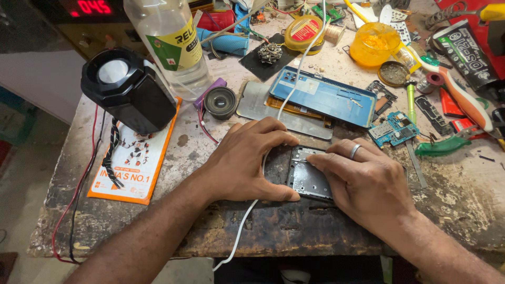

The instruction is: The person works on a disassembled mobile phone on a cluttered workbench. They use a metal spudger to pry and adjust internal components, then use a brush to clean the phone frame. Finally, they apply adhesive from a tube to the frame edges.

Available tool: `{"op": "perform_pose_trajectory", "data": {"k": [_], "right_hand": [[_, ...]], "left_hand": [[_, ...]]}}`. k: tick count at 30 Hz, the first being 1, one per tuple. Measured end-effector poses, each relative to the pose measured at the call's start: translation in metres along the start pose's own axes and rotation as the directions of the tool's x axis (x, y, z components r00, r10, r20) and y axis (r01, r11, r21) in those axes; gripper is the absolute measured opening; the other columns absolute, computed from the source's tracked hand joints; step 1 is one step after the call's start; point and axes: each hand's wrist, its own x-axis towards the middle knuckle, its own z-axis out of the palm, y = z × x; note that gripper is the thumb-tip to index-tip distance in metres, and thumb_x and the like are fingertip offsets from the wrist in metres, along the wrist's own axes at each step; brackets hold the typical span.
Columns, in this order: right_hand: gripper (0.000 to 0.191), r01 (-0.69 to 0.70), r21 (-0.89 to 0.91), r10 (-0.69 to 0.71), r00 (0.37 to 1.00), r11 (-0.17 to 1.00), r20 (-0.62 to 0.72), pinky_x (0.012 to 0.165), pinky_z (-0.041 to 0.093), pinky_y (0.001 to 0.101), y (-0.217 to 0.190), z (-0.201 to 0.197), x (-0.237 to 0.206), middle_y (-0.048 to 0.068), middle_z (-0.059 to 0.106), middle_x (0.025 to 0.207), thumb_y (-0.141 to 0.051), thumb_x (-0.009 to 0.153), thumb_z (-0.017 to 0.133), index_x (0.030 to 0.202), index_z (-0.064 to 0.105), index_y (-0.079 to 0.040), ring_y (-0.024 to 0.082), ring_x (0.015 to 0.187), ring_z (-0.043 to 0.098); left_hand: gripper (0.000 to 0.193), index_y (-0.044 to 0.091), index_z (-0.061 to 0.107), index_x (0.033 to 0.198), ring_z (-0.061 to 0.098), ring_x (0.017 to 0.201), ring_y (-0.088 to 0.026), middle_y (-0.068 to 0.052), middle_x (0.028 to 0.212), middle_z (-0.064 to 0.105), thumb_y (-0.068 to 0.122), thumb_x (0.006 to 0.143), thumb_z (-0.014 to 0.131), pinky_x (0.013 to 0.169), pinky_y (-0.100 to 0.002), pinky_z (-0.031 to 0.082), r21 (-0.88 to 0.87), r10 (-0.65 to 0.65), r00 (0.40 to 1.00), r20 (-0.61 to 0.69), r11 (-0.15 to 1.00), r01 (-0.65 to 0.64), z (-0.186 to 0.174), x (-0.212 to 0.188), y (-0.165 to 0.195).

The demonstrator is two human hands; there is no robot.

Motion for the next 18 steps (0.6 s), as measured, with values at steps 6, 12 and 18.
{"op": "perform_pose_trajectory", "data": {"k": [6, 12, 18], "right_hand": [[0.023, 0.056, 0.055, -0.057, 0.998, 0.997, 0.024, 0.072, 0.056, 0.0379, -0.0005, -0.0036, -0.0018, 0.004, 0.071, 0.088, -0.005, 0.077, 0.073, 0.098, 0.078, -0.015, 0.025, 0.083, 0.070], [0.020, -0.014, 0.043, 0.015, 1.000, 0.999, -0.003, 0.072, 0.056, 0.0375, -0.0013, 0.0002, -0.0030, 0.004, 0.071, 0.090, -0.006, 0.083, 0.074, 0.101, 0.078, -0.014, 0.025, 0.082, 0.070], [0.029, 0.096, 0.029, -0.097, 0.995, 0.995, 0.022, 0.072, 0.057, 0.0384, -0.0009, -0.0027, -0.0062, 0.004, 0.072, 0.092, -0.004, 0.073, 0.075, 0.100, 0.078, -0.014, 0.025, 0.085, 0.071]], "left_hand": [[0.086, 0.013, 0.068, 0.125, 0.060, 0.119, -0.028, -0.007, 0.127, 0.060, 0.064, 0.058, 0.087, 0.099, -0.046, 0.042, 0.005, 0.011, 1.000, -0.014, 1.000, -0.011, -0.0008, -0.0002, 0.0003], [0.086, 0.014, 0.069, 0.125, 0.059, 0.119, -0.028, -0.006, 0.126, 0.061, 0.064, 0.058, 0.087, 0.099, -0.046, 0.042, -0.002, -0.001, 1.000, -0.006, 1.000, 0.001, -0.0006, -0.0005, 0.0008], [0.087, 0.013, 0.069, 0.129, 0.060, 0.121, -0.028, -0.008, 0.129, 0.061, 0.064, 0.061, 0.086, 0.102, -0.046, 0.042, 0.006, 0.025, 1.000, -0.013, 1.000, -0.025, -0.0006, -0.0014, 0.0000]]}}
